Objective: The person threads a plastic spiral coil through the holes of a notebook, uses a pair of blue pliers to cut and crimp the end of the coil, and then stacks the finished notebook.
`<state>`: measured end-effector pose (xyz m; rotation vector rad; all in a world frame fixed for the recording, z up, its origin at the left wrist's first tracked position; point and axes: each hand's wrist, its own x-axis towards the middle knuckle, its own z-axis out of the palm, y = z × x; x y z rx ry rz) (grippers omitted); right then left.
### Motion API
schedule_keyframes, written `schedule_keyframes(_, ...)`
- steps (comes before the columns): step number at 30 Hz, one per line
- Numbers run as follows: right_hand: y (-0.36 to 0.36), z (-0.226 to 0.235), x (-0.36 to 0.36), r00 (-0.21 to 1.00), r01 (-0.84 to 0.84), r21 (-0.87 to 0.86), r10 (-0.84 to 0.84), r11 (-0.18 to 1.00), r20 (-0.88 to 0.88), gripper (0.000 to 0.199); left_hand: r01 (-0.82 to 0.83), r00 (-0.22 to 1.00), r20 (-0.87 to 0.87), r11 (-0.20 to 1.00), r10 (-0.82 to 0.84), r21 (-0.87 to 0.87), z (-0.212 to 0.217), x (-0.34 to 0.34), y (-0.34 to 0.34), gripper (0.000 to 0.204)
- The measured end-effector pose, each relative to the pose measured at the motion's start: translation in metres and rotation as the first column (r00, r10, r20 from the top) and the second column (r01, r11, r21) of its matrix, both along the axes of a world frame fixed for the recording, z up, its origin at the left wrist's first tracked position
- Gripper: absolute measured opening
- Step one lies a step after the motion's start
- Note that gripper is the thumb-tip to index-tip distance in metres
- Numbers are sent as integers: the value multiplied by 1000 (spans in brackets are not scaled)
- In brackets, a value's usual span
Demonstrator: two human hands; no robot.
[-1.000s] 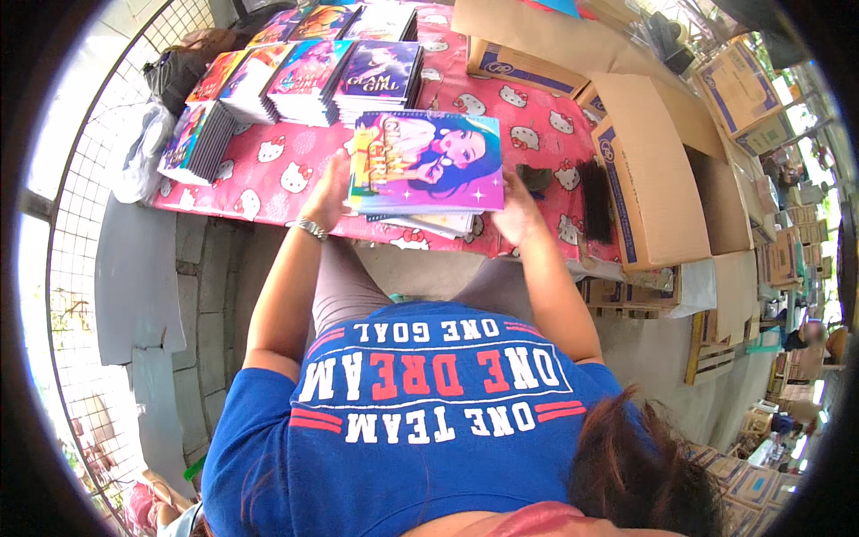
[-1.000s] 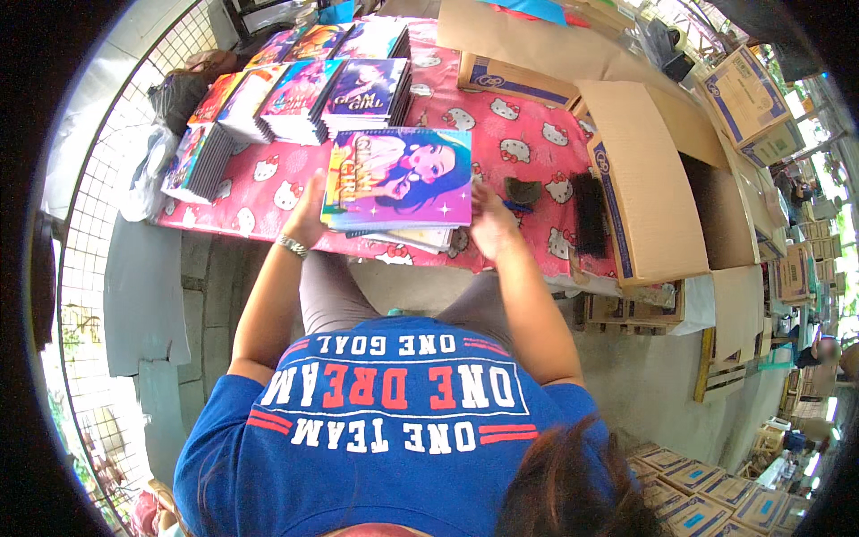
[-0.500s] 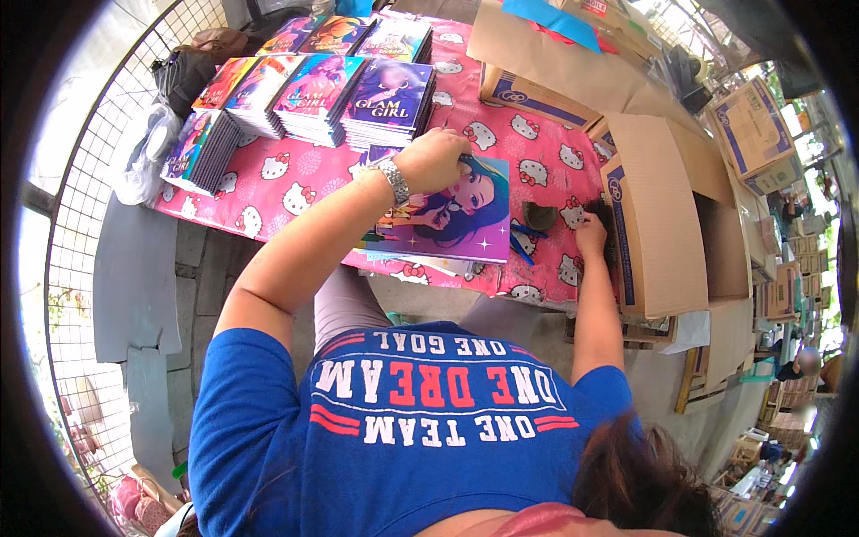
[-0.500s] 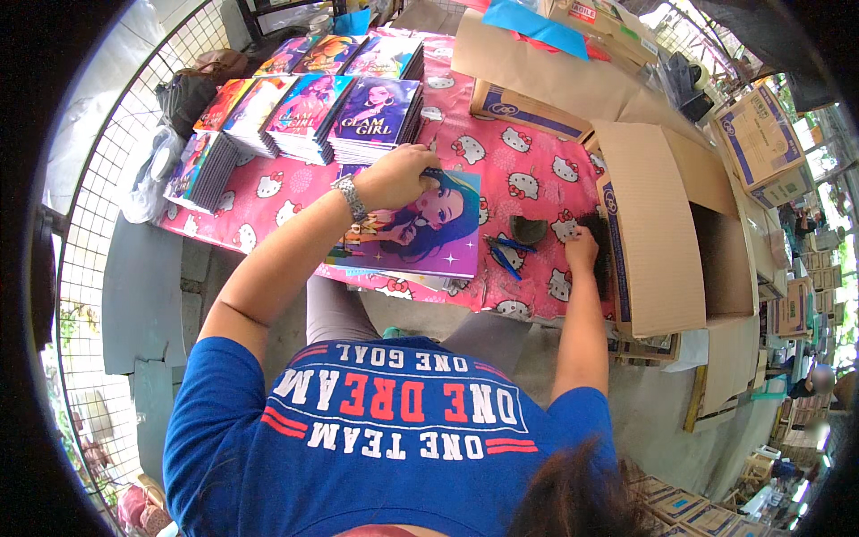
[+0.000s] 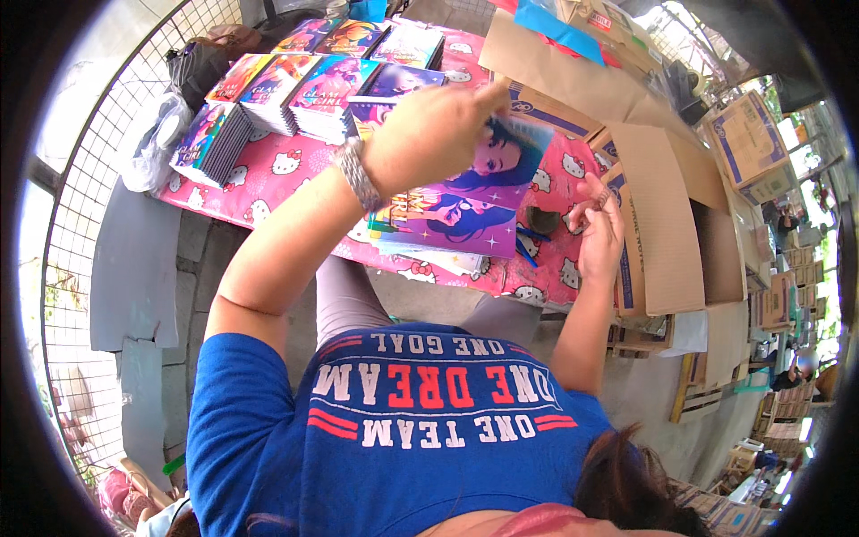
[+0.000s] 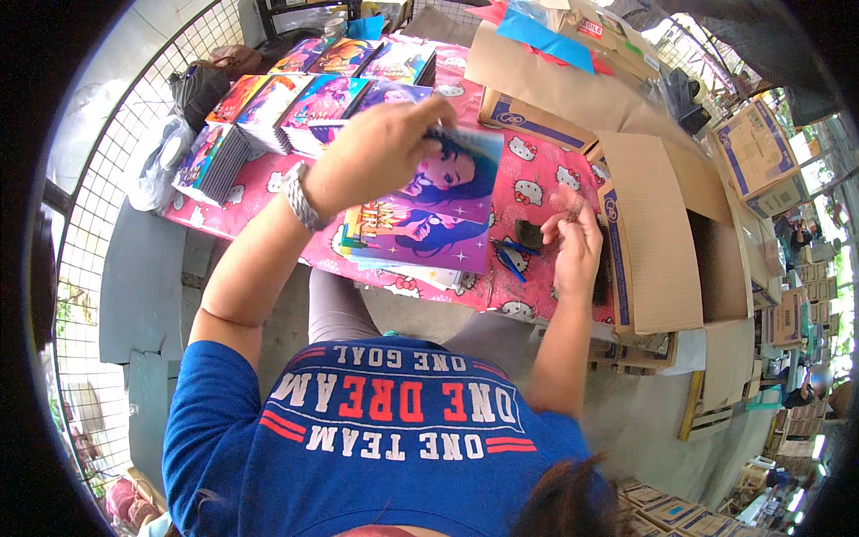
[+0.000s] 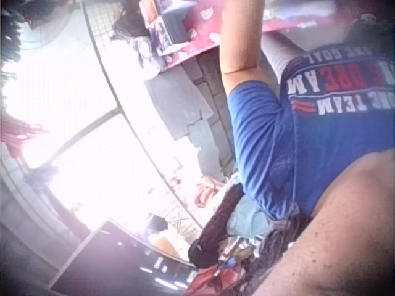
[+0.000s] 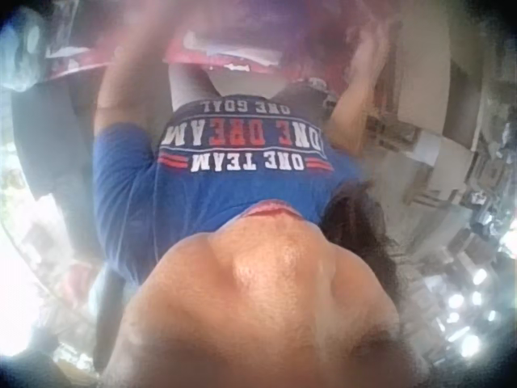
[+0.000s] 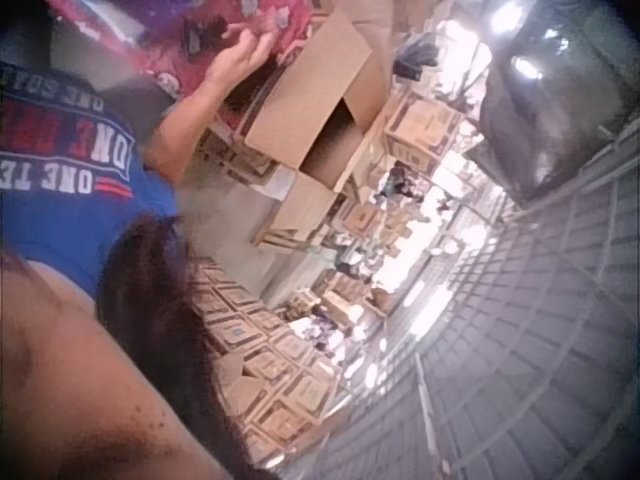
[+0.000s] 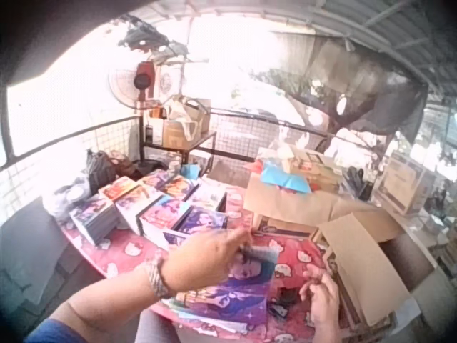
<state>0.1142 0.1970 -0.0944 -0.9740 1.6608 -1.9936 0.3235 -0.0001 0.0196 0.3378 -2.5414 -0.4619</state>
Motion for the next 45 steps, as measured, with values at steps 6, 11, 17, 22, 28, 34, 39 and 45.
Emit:
schedule_keyframes(6,-14,47,94,959,-238,67,246,969,-139,69,-40,998,25,956,50,-291,-21,-2,33,27)
schedule_keyframes(11,-18,69,43,950,-122,192,171,974,-263,45,72,997,27,969,-67,-235,-24,-21,7,22)
schedule_keyframes(17,-25,88,7,687,-107,128,167,986,-707,21,181,984,28,969,-179,-171,-18,-27,-2,18)
schedule_keyframes(22,-27,84,17,666,-106,132,169,986,-726,23,168,985,50,973,-162,-161,-18,-26,2,26)
schedule_keyframes(28,-24,88,13,780,-200,246,306,949,-546,24,171,985,-11,971,-175,-167,-18,-21,7,26)
schedule_keyframes(34,-24,88,30,674,-95,88,129,992,-727,22,137,987,-56,972,-150,-191,-21,-16,12,25)
schedule_keyframes(39,-21,72,35,744,-106,-25,63,994,-665,17,144,989,-2,976,-147,-162,-16,-15,16,26)
schedule_keyframes(45,-15,67,31,800,-172,34,160,984,-578,17,123,992,-14,977,-127,-173,-20,-14,17,26)
